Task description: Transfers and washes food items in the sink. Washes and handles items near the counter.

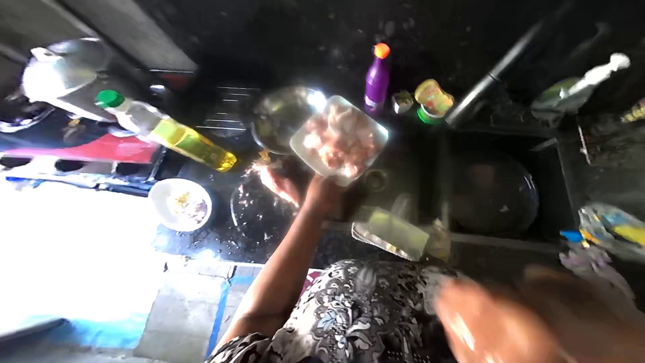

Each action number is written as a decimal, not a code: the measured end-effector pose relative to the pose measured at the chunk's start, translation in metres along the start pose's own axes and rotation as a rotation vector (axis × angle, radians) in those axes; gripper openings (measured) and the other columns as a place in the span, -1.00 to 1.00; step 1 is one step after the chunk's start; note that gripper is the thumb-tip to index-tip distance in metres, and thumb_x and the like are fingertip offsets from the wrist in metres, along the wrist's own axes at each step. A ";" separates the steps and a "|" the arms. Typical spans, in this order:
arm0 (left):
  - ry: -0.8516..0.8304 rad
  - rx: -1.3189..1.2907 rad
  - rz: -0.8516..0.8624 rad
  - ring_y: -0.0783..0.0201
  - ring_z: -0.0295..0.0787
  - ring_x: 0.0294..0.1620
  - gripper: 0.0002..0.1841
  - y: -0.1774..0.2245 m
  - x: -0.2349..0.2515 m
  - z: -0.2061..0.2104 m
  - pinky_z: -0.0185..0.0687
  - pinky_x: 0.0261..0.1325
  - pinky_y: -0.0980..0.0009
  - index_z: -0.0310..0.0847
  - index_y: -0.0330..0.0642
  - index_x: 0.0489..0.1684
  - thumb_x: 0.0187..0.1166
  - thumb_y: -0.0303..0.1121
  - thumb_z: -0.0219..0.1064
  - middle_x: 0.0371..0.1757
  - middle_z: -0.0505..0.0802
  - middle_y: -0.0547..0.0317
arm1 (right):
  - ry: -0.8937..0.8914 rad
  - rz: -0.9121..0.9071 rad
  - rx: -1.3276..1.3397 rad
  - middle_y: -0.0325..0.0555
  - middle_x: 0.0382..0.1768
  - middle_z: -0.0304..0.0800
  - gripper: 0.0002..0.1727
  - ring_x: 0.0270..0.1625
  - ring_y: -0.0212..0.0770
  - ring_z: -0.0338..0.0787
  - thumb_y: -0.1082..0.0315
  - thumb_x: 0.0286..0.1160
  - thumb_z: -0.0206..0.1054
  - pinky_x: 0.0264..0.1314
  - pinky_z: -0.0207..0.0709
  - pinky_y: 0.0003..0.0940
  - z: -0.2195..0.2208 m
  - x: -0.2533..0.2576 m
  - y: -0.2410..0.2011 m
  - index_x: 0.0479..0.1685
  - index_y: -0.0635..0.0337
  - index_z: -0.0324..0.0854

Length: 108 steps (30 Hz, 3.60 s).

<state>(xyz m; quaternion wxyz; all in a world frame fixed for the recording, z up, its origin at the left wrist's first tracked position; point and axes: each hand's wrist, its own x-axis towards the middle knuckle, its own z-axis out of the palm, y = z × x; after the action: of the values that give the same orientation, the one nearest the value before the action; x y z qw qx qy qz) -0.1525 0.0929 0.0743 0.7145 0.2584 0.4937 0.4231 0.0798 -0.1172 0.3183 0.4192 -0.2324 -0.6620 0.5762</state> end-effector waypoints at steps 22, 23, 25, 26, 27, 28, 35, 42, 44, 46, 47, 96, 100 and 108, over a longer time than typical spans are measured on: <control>0.025 0.527 0.039 0.17 0.91 -0.16 -0.65 -0.035 -0.058 0.063 0.92 -0.12 0.19 0.30 -0.31 0.45 0.73 -0.62 0.05 0.04 0.80 -0.04 | 0.699 0.361 -0.773 0.18 0.92 -0.17 0.02 0.92 0.30 -0.14 -0.44 0.28 0.42 0.79 -0.10 0.50 -0.094 0.066 0.304 0.85 -0.42 0.21; 0.038 0.560 0.049 0.18 0.90 -0.15 -0.64 -0.034 -0.059 0.066 0.91 -0.12 0.19 0.31 -0.31 0.46 0.72 -0.62 0.08 0.05 0.79 -0.05 | 0.710 0.356 -0.759 0.17 0.92 -0.19 -0.02 0.92 0.30 -0.16 -0.41 0.31 0.42 0.80 -0.11 0.51 -0.094 0.065 0.305 0.84 -0.42 0.23; 0.052 0.592 0.057 0.17 0.90 -0.15 -0.62 -0.034 -0.060 0.071 0.90 -0.12 0.18 0.32 -0.29 0.48 0.71 -0.61 0.10 0.08 0.79 -0.06 | 0.751 0.310 -0.756 0.17 0.91 -0.13 -0.09 0.91 0.32 -0.12 -0.36 0.37 0.39 0.76 -0.06 0.54 -0.092 0.065 0.311 0.82 -0.40 0.29; 0.056 0.597 0.060 0.16 0.90 -0.15 -0.62 -0.034 -0.060 0.072 0.90 -0.12 0.17 0.33 -0.29 0.48 0.71 -0.61 0.10 0.08 0.80 -0.06 | 0.757 0.302 -0.758 0.15 0.92 -0.13 -0.12 0.92 0.31 -0.13 -0.37 0.42 0.34 0.75 -0.06 0.56 -0.091 0.065 0.315 0.82 -0.42 0.28; 0.061 0.601 0.061 0.16 0.90 -0.15 -0.63 -0.034 -0.061 0.074 0.90 -0.12 0.17 0.34 -0.29 0.47 0.71 -0.61 0.10 0.08 0.80 -0.06 | 0.746 0.319 -0.759 0.10 0.93 -0.17 -0.14 0.93 0.29 -0.17 -0.39 0.47 0.26 0.74 -0.07 0.56 -0.091 0.066 0.318 0.84 -0.45 0.23; 0.070 0.602 0.059 0.16 0.90 -0.17 -0.63 -0.034 -0.061 0.076 0.90 -0.13 0.17 0.35 -0.30 0.46 0.71 -0.62 0.11 0.06 0.80 -0.07 | 0.728 0.342 -0.757 0.07 0.94 -0.20 -0.15 0.93 0.28 -0.21 -0.41 0.50 0.20 0.74 -0.07 0.56 -0.092 0.067 0.319 0.85 -0.48 0.20; 0.101 0.634 0.048 0.14 0.90 -0.21 -0.65 -0.035 -0.063 0.083 0.90 -0.18 0.17 0.38 -0.30 0.45 0.72 -0.61 0.12 0.04 0.80 -0.10 | 0.712 0.350 -0.733 0.12 0.93 -0.18 -0.20 0.92 0.32 -0.15 -0.37 0.60 0.10 0.70 0.00 0.54 -0.092 0.062 0.319 0.85 -0.38 0.22; 0.091 0.709 0.080 0.09 0.91 -0.15 -0.64 -0.033 -0.062 0.082 0.91 -0.11 0.10 0.44 -0.28 0.43 0.68 -0.61 0.18 0.08 0.81 -0.13 | 0.721 0.291 -0.767 0.12 0.94 -0.22 -0.18 0.92 0.31 -0.15 -0.38 0.63 0.05 0.74 0.05 0.48 -0.094 0.062 0.324 0.88 -0.34 0.17; 0.094 0.724 0.081 0.08 0.90 -0.16 -0.63 -0.032 -0.061 0.081 0.90 -0.12 0.10 0.44 -0.28 0.43 0.67 -0.60 0.20 0.07 0.81 -0.14 | 0.714 0.301 -0.786 0.08 0.94 -0.21 -0.17 0.92 0.29 -0.14 -0.40 0.62 0.05 0.74 0.06 0.46 -0.093 0.062 0.325 0.89 -0.35 0.15; 0.074 0.713 0.082 0.09 0.89 -0.17 -0.64 -0.033 -0.061 0.078 0.89 -0.12 0.11 0.44 -0.29 0.43 0.69 -0.58 0.20 0.06 0.81 -0.13 | 0.720 0.294 -0.815 0.16 0.92 -0.17 -0.14 0.91 0.31 -0.09 -0.41 0.61 0.06 0.73 0.12 0.42 -0.093 0.062 0.328 0.89 -0.30 0.15; 0.073 0.707 0.081 0.09 0.89 -0.18 -0.65 -0.032 -0.061 0.079 0.89 -0.12 0.12 0.44 -0.29 0.42 0.70 -0.58 0.19 0.05 0.82 -0.13 | 0.714 0.293 -0.816 0.19 0.92 -0.20 -0.14 0.90 0.32 -0.10 -0.42 0.61 0.05 0.73 0.12 0.41 -0.093 0.062 0.330 0.90 -0.30 0.14; 0.174 -0.398 0.048 0.02 0.73 0.03 -0.56 0.025 0.106 -0.034 0.76 0.03 0.06 0.33 -0.27 0.47 0.59 -0.65 0.15 0.18 0.70 -0.18 | 0.961 1.117 -0.994 0.46 0.56 0.48 -0.50 0.67 0.45 0.39 0.21 0.67 0.33 0.68 0.17 0.41 -0.032 -0.134 0.240 0.51 0.30 0.58; 0.217 -0.409 -0.002 0.01 0.73 0.02 -0.59 0.033 0.109 -0.029 0.77 0.03 0.05 0.35 -0.33 0.42 0.59 -0.64 0.12 0.18 0.68 -0.20 | 0.948 1.179 -0.957 0.43 0.55 0.50 -0.50 0.64 0.47 0.42 0.22 0.71 0.31 0.63 0.19 0.48 -0.018 -0.131 0.242 0.55 0.25 0.56; 0.205 -0.345 -0.012 -0.04 0.75 0.05 -0.64 0.037 0.104 -0.031 0.77 0.08 0.04 0.35 -0.40 0.46 0.76 -0.48 0.06 0.23 0.69 -0.27 | 0.946 1.200 -0.944 0.42 0.56 0.49 -0.51 0.65 0.49 0.38 0.21 0.68 0.34 0.61 0.18 0.51 -0.008 -0.129 0.238 0.53 0.22 0.58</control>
<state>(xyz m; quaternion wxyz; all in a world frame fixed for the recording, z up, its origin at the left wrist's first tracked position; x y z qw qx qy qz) -0.1781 0.1998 0.0413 0.6966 0.0845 0.4856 0.5213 0.1142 -0.1607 0.0535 0.1374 -0.9003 -0.3555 0.2101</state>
